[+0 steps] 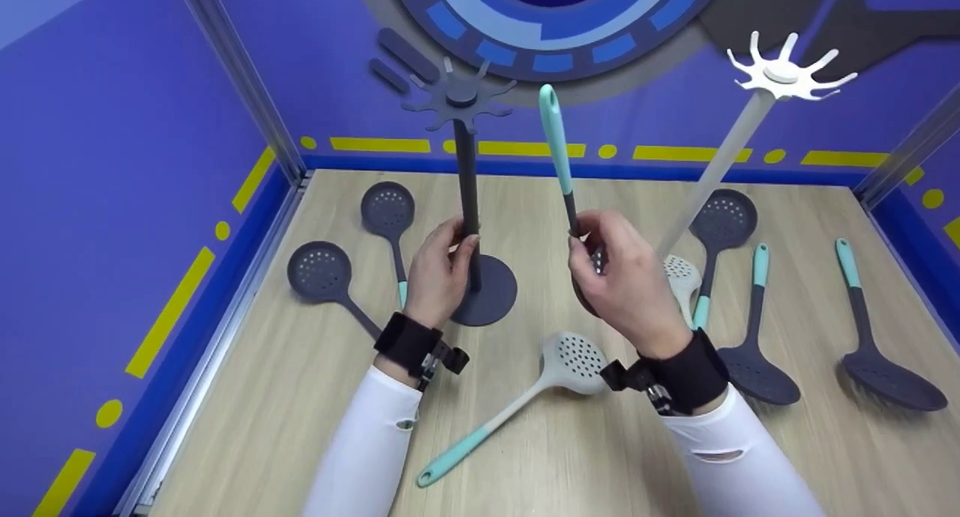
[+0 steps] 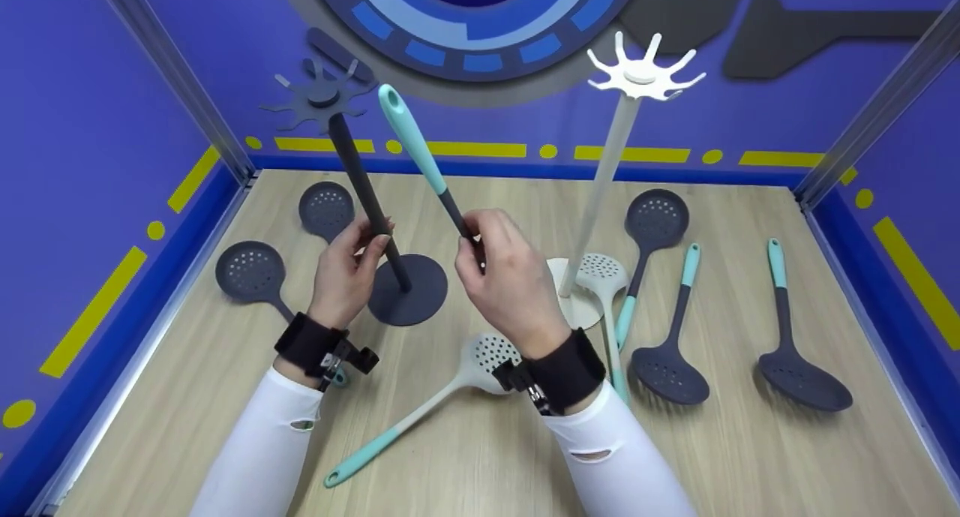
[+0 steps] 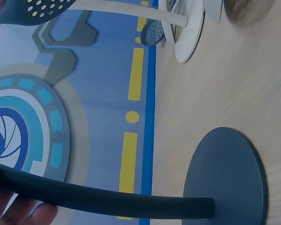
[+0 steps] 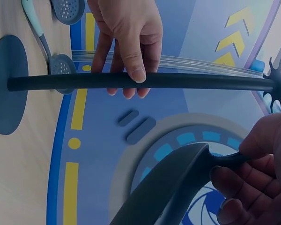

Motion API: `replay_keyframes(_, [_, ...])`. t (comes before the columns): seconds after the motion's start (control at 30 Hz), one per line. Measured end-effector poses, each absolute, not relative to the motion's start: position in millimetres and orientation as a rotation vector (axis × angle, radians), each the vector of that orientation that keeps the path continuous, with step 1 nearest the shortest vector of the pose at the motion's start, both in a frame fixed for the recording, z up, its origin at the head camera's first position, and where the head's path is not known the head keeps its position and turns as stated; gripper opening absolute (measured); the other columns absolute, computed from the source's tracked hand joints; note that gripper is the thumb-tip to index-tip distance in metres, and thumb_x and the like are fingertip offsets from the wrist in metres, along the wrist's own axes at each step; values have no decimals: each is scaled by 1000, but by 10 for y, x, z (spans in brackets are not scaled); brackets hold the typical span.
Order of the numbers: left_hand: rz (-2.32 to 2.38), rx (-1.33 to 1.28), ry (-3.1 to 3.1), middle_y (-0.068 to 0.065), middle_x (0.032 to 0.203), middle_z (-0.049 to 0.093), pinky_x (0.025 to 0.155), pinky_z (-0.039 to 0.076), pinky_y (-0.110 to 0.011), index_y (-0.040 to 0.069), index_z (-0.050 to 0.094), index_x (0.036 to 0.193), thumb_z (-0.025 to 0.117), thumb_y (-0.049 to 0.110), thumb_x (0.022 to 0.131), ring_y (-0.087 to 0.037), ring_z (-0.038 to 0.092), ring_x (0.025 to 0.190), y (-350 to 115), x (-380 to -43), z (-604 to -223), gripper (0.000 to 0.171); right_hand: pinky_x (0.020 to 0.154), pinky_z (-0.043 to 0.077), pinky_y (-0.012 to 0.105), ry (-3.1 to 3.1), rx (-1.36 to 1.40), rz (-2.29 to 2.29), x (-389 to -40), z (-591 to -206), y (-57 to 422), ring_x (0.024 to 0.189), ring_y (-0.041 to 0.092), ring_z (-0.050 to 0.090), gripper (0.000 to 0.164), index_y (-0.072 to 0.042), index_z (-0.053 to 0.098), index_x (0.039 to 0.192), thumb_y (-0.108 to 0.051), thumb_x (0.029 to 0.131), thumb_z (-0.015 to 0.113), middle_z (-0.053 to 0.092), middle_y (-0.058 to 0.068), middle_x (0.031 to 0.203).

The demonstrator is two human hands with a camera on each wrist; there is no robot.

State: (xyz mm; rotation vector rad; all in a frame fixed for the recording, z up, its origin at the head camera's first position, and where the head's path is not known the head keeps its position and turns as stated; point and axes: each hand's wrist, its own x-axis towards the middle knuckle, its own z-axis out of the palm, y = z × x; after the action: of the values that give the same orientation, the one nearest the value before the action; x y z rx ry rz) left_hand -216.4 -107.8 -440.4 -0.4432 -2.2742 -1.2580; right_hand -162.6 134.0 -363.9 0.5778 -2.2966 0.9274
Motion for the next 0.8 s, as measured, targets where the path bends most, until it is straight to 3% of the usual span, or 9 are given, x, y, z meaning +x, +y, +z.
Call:
replay_keyframes(0.4, [-1117,-490,-2245,2,106,64,81,52,-19,15,61,118,53,21,98,-5,62,102,-1086,-2196,-4432,22,61,43,20,-2293,612,969,-1683,-3666,1189,72,9,53,15,-10,59,104,-14,91,57,58,-1,88])
replay_keyframes(0.8, [-1108,-481,-2265,2,105,64,79,53,-19,16,61,118,52,24,98,-5,62,100,-1091,-2196,-4429,23,60,44,20,-2292,629,986,-1755,-3696,1098,70,6,52,13,-11,59,102,-14,89,58,56,-3,84])
